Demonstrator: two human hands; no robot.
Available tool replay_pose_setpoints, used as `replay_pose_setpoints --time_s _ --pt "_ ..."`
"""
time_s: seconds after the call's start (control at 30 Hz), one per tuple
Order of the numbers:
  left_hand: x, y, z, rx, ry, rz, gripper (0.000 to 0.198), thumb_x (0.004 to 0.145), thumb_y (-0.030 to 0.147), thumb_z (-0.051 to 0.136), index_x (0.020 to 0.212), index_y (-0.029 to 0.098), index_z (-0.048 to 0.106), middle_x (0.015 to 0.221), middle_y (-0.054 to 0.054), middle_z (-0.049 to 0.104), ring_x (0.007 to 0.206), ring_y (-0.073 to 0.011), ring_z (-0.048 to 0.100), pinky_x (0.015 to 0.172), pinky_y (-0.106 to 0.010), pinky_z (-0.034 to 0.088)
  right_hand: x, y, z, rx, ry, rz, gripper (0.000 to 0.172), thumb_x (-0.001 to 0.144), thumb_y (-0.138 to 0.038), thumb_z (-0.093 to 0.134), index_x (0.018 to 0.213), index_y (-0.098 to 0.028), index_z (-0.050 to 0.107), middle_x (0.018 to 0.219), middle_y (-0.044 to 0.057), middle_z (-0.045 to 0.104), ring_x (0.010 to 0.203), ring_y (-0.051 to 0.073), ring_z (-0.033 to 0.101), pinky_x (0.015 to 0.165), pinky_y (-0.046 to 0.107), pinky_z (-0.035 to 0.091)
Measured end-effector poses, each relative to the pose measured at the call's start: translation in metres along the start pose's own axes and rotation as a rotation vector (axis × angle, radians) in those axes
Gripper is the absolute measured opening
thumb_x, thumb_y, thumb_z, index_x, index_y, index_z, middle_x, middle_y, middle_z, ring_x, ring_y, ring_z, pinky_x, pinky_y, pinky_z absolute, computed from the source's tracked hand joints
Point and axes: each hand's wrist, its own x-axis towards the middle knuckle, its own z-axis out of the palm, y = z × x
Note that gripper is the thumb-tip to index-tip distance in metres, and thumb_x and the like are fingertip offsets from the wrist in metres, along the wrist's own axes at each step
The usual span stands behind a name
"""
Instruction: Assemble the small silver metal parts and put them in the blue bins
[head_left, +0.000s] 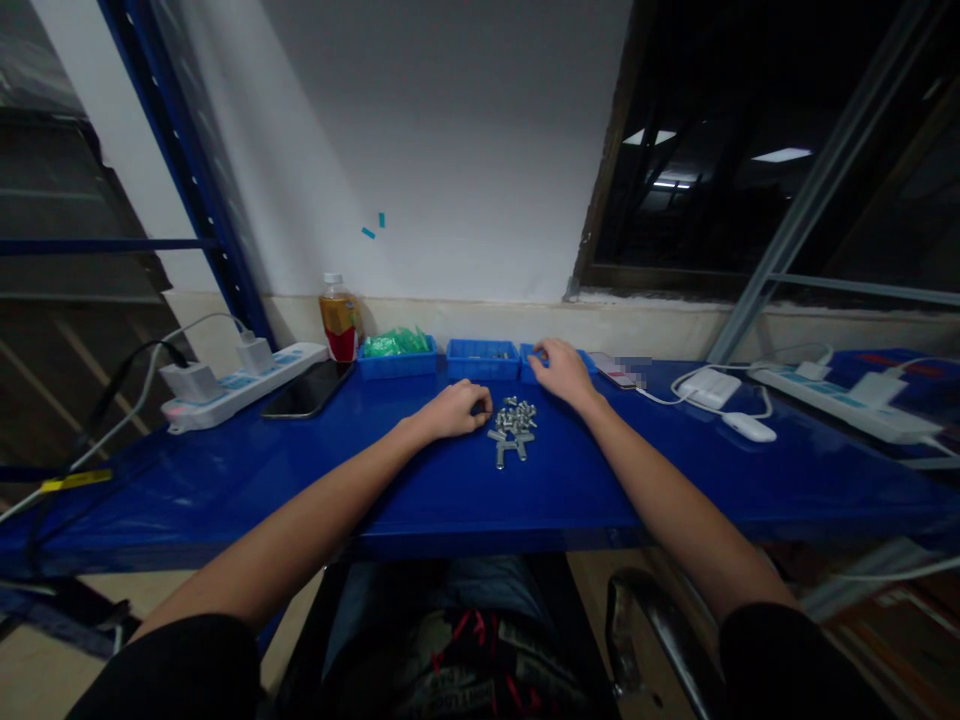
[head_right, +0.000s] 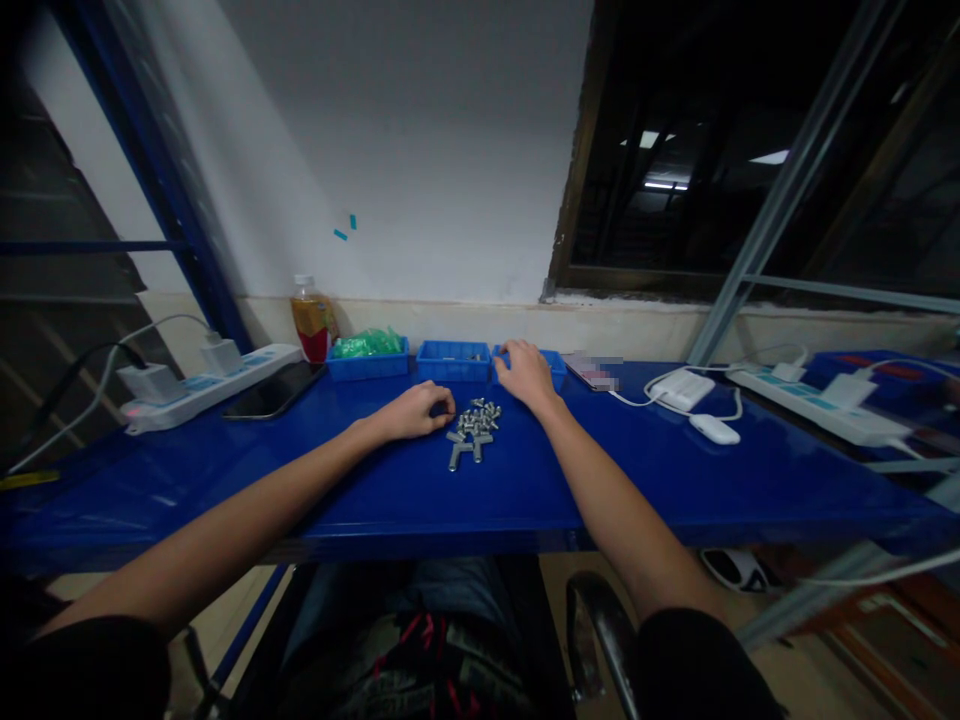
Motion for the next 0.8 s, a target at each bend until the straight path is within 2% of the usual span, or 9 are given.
replay_pose_setpoints --time_s 0.13,0.27,0.33,0.43,0.53,0.67,0.8 --pt "0.001 -0.003 0.002 -0.14 0.099 -0.068 0.014 0.071 0.009 0.055 0.082 0.018 0.056 0.082 -0.002 0.064 0.081 -0.0176 0.058 0.077 -0.029 0.044 -0.006 -0.033 0.005 0.164 -0.186 -0.258 0.017 0.085 -0.029 0.056 0.097 -0.018 0.062 0.084 0.004 0.063 0.085 0.019 0.055 0.079 0.03 0.039" --pt "0.005 -0.01 0.004 -0.601 0.275 -0.243 0.018 0.075 0.015 0.058 0.088 0.017 0.047 0.078 0.0 0.063 0.074 -0.0137 0.06 0.071 -0.026 0.045 -0.012 -0.049 0.008 0.255 -0.285 -0.417 0.017 0.082 -0.023 0.06 0.098 -0.018 0.06 0.087 0.004 0.063 0.086 0.017 0.055 0.078 0.029 0.039" --pt "0.006 -0.013 0.004 -0.827 0.304 -0.302 0.022 0.075 0.017 0.06 0.09 0.017 0.044 0.074 0.001 0.063 0.072 -0.0121 0.06 0.07 -0.024 0.044 -0.013 -0.05 0.009 0.268 -0.266 -0.428 0.015 0.083 -0.023 0.059 0.097 -0.018 0.059 0.087 0.004 0.062 0.087 0.018 0.054 0.078 0.029 0.038" --pt "0.006 -0.014 0.005 -1.003 0.323 -0.346 0.029 0.073 0.02 0.065 0.093 0.017 0.044 0.072 0.003 0.063 0.07 -0.0108 0.059 0.069 -0.023 0.042 -0.012 -0.051 0.008 0.264 -0.211 -0.434 0.009 0.087 -0.023 0.053 0.092 -0.018 0.059 0.088 0.005 0.062 0.087 0.018 0.054 0.079 0.03 0.038" --pt "0.007 -0.011 0.008 -1.071 0.34 -0.359 0.033 0.07 0.021 0.069 0.093 0.016 0.046 0.07 0.004 0.062 0.068 -0.0102 0.058 0.068 -0.022 0.041 -0.012 -0.052 0.005 0.269 -0.191 -0.433 0.009 0.089 -0.02 0.049 0.089 -0.018 0.058 0.089 0.006 0.061 0.085 0.018 0.053 0.078 0.03 0.038" --pt "0.009 -0.009 0.011 -1.14 0.4 -0.398 0.036 0.068 0.019 0.07 0.095 0.016 0.047 0.071 0.003 0.062 0.063 -0.0082 0.055 0.063 -0.021 0.039 -0.015 -0.054 0.003 0.296 -0.242 -0.411 0.01 0.087 -0.019 0.05 0.095 -0.018 0.056 0.088 0.005 0.061 0.082 0.017 0.054 0.074 0.029 0.039" --pt "0.009 -0.011 0.011 -1.195 0.414 -0.484 0.038 0.069 0.02 0.069 0.1 0.016 0.048 0.074 0.0 0.064 0.062 -0.0091 0.056 0.062 -0.022 0.04 -0.016 -0.056 0.004 0.241 -0.223 -0.447 0.014 0.086 -0.019 0.052 0.1 -0.018 0.056 0.092 0.005 0.062 0.087 0.018 0.054 0.078 0.029 0.039"
